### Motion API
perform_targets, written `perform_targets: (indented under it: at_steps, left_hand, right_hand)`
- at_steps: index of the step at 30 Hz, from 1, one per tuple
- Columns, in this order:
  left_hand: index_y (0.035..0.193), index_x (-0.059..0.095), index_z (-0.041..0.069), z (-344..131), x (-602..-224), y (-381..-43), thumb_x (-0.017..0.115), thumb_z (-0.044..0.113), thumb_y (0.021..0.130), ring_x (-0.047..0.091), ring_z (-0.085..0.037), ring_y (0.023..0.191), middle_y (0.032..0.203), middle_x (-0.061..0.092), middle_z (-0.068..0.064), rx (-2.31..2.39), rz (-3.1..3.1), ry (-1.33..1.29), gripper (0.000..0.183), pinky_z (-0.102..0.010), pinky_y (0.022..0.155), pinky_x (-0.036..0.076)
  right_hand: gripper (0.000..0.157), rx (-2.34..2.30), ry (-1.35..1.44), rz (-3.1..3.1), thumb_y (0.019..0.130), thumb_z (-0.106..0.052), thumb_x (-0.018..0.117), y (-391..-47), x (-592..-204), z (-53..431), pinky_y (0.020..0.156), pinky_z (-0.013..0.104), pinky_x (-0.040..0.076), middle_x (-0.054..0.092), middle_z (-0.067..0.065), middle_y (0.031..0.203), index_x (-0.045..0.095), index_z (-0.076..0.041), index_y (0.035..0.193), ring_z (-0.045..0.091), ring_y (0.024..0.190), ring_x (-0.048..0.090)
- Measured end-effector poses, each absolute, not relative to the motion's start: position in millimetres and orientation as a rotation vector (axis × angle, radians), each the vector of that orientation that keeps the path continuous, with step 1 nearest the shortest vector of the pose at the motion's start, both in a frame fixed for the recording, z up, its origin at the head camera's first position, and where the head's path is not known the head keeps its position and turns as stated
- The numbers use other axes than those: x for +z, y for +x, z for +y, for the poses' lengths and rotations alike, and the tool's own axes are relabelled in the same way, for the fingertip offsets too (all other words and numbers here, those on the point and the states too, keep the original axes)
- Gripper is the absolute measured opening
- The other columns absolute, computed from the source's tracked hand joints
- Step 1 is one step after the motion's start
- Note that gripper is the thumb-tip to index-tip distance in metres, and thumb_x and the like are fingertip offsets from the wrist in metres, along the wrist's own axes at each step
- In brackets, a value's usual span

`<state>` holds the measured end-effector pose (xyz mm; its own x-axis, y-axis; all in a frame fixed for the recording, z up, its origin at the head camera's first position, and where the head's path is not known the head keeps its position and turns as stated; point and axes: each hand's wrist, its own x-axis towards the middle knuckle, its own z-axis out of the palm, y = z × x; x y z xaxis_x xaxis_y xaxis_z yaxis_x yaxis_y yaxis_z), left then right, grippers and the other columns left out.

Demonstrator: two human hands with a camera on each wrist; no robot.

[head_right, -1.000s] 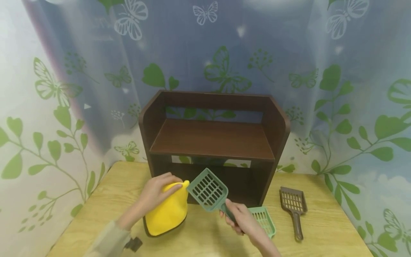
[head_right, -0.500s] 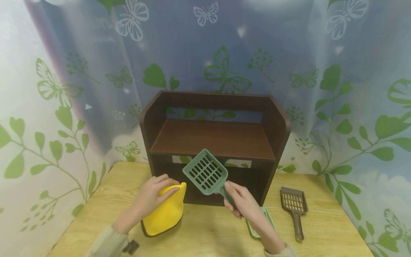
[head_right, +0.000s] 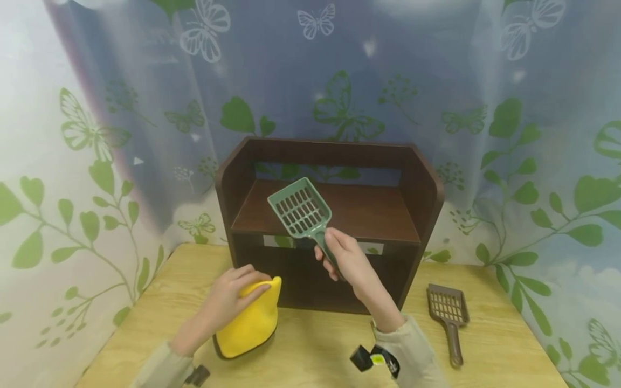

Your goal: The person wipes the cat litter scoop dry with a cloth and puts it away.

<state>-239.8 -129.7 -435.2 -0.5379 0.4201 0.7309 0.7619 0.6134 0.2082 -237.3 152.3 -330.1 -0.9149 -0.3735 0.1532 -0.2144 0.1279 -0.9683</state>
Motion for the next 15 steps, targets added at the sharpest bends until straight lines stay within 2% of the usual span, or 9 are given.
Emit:
perform_targets:
  at_steps: [5,9,15]
  left_hand:
    - [0.100,0.077,0.020,-131,-434,-238,0.080,0.023,0.089,0.040,-0.001,0.063,0.081,0.058,0.012,-0.680,-2.189,-0.934,0.012,-0.018,0.060,0.031]
    - [0.100,0.076,0.020,-133,-434,-236,0.079,0.023,0.089,0.039,-0.001,0.063,0.081,0.058,0.012,-0.685,-2.201,-0.933,0.012,-0.018,0.060,0.031]
    - [0.101,0.076,0.021,-134,-437,-237,0.078,0.025,0.090,0.039,0.000,0.063,0.081,0.057,0.013,-0.686,-2.223,-0.924,0.012,-0.018,0.061,0.031]
  right_hand:
    - [0.040,-1.876,-0.608,2.255,0.113,-0.024,0.032,-257,-312,136,0.059,0.026,0.052,0.060,0.014,0.098,0.049,0.007,0.133,0.014,0.067,0.054]
    - [0.042,-1.836,-0.606,2.286,0.112,-0.023,0.036,-274,-300,124,0.066,0.031,0.057,0.065,0.013,0.099,0.049,0.009,0.135,0.016,0.071,0.059]
    - [0.044,-1.770,-0.543,2.364,0.111,-0.028,0.041,-299,-292,107,0.063,0.029,0.055,0.067,0.010,0.095,0.055,0.007,0.134,0.015,0.066,0.057]
